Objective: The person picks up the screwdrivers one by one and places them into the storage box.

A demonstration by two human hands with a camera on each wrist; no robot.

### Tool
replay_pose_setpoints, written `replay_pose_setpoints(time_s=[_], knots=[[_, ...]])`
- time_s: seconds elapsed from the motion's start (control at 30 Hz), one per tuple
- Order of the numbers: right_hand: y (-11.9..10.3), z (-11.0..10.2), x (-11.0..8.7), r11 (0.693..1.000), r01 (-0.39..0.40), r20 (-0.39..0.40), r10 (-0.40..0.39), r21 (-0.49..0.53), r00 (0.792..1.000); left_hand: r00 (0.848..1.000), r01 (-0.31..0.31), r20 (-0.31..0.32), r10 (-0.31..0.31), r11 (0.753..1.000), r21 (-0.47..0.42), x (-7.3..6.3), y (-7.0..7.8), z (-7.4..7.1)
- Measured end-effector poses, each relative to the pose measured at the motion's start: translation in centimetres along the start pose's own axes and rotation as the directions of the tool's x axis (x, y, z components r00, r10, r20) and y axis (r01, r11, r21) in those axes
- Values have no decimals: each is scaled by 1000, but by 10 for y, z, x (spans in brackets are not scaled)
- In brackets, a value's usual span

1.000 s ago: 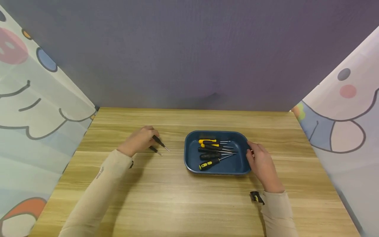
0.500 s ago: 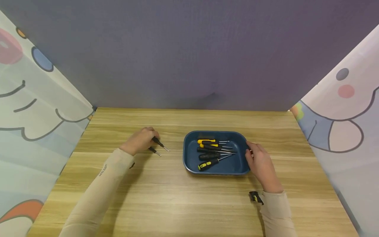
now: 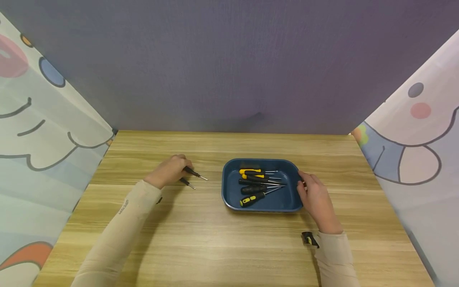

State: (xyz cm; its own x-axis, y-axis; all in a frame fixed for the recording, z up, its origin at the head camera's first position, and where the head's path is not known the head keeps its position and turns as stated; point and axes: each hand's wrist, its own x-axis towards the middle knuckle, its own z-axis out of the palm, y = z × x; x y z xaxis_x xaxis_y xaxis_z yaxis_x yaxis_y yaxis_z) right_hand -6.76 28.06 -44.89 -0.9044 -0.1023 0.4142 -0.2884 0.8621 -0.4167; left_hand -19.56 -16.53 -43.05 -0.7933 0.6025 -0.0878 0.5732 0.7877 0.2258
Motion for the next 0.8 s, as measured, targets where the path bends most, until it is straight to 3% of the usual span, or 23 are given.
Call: replay_pose_setpoints(time_s=[0.57, 0.8], knots=[[0, -2, 0, 1000, 2, -2, -2, 15, 1000, 1000, -8, 16, 8, 1000, 0, -7, 15, -19], [-1, -2, 0, 1000, -1, 3, 1, 17, 1000, 999, -20, -38, 20, 1000, -17, -10, 24, -31]])
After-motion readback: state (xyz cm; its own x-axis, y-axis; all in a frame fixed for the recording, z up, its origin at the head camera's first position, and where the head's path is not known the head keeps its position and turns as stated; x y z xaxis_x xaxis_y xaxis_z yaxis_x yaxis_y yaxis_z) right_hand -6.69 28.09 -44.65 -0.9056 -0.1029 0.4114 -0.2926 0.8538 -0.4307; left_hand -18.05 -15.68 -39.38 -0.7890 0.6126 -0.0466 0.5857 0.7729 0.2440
